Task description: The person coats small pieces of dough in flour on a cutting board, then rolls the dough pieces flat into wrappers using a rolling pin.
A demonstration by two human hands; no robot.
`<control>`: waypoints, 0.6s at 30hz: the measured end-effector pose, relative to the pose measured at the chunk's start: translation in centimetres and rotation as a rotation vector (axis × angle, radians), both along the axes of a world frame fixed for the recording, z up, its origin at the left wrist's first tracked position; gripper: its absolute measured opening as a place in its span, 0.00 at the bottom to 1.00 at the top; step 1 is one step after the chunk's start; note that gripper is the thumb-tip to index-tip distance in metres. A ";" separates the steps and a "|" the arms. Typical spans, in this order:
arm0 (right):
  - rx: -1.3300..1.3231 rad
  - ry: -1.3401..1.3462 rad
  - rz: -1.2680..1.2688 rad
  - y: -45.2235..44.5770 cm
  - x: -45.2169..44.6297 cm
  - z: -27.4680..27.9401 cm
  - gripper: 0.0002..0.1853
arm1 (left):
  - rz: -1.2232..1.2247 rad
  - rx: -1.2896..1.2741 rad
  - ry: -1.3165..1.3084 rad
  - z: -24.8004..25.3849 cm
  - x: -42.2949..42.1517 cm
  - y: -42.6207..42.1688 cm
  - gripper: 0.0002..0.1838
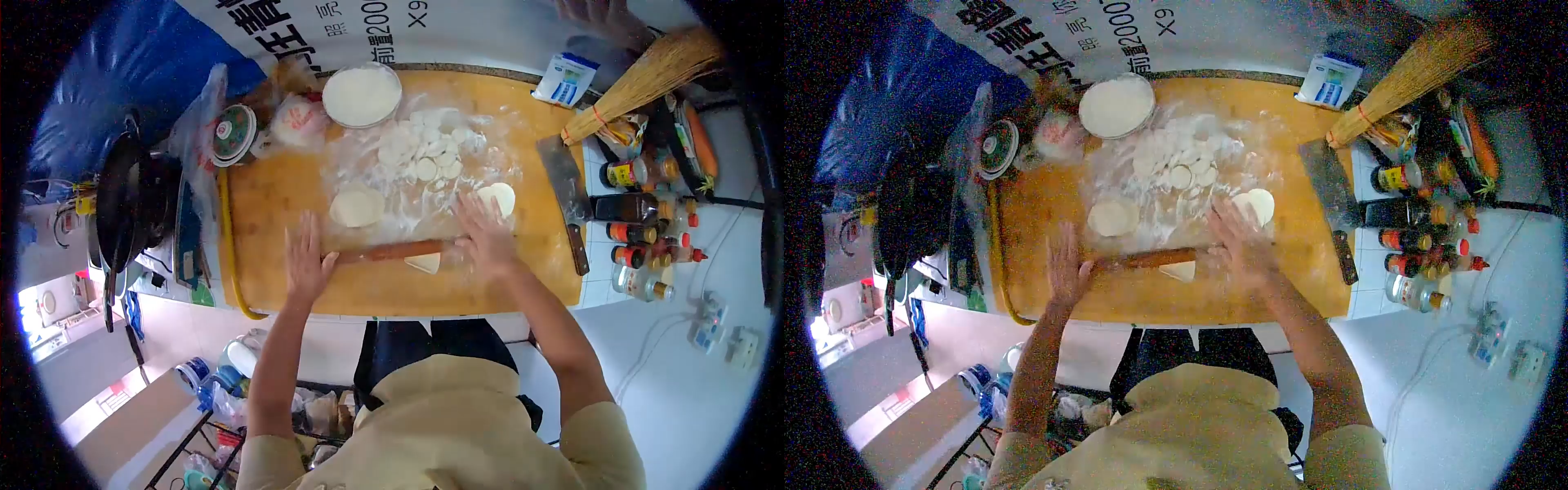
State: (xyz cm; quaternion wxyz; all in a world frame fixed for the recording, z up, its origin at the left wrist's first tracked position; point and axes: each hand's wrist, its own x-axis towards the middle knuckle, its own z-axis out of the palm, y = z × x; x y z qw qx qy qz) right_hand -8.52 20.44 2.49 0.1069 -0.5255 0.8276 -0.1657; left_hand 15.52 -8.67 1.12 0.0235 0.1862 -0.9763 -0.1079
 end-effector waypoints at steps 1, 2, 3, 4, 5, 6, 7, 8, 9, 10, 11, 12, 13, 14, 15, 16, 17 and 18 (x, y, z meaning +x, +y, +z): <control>-0.001 0.001 0.002 1.2 0.7 -1.0 0.38 | 0.002 -0.001 0.001 0.7 0.6 0.5 0.50; 0.034 0.010 0.047 3.3 1.9 -2.7 0.39 | -0.044 0.011 -0.049 1.5 1.9 1.4 0.48; 0.068 0.018 0.093 4.5 3.0 -3.6 0.41 | -0.090 0.021 -0.100 1.9 3.3 2.2 0.47; 0.063 0.024 0.099 4.6 3.5 -2.6 0.41 | -0.083 0.016 -0.095 1.6 4.8 2.7 0.47; 0.088 -0.080 0.085 4.4 4.0 -0.7 0.38 | -0.132 0.061 -0.096 0.8 6.5 3.1 0.47; 0.118 -0.193 0.063 4.3 4.7 0.4 0.36 | -0.187 0.113 -0.105 0.1 7.6 3.3 0.46; 0.124 -0.201 0.061 3.4 4.3 0.3 0.36 | -0.189 0.120 -0.111 -0.2 6.9 3.0 0.46; 0.089 -0.146 0.050 1.9 2.9 -0.1 0.36 | -0.090 0.079 -0.129 -1.0 5.3 2.0 0.46; 0.047 -0.084 0.040 0.7 1.5 -0.3 0.35 | 0.010 0.031 -0.140 -1.4 3.2 0.7 0.46; 0.046 -0.086 0.041 0.3 1.1 -0.2 0.35 | 0.023 0.027 -0.033 -0.7 1.2 -0.1 0.45; 0.005 -0.075 0.012 -0.1 0.7 0.3 0.35 | 0.024 0.027 -0.034 0.6 0.9 0.4 0.45; -0.037 -0.062 -0.014 -0.4 0.4 0.6 0.34 | 0.001 0.021 -0.018 1.9 0.7 0.7 0.45; -0.040 -0.058 -0.011 0.8 1.1 -0.6 0.34 | -0.024 0.013 0.000 2.5 0.4 0.7 0.45; -0.002 -0.059 0.041 3.3 2.5 -3.0 0.34 | -0.023 0.008 0.006 2.2 2.0 1.3 0.45; 0.037 -0.062 0.094 4.7 3.4 -4.4 0.34 | -0.087 0.053 -0.056 1.4 5.2 2.6 0.45; 0.034 -0.057 0.095 4.6 3.5 -4.2 0.34 | -0.151 0.096 -0.117 0.5 6.9 3.1 0.45; -0.033 -0.098 0.089 4.7 4.0 -3.7 0.34 | -0.153 0.098 -0.118 -0.2 6.7 2.8 0.45; -0.097 -0.143 0.081 4.8 4.6 -2.9 0.35 | -0.141 0.079 -0.047 -0.9 6.2 2.3 0.44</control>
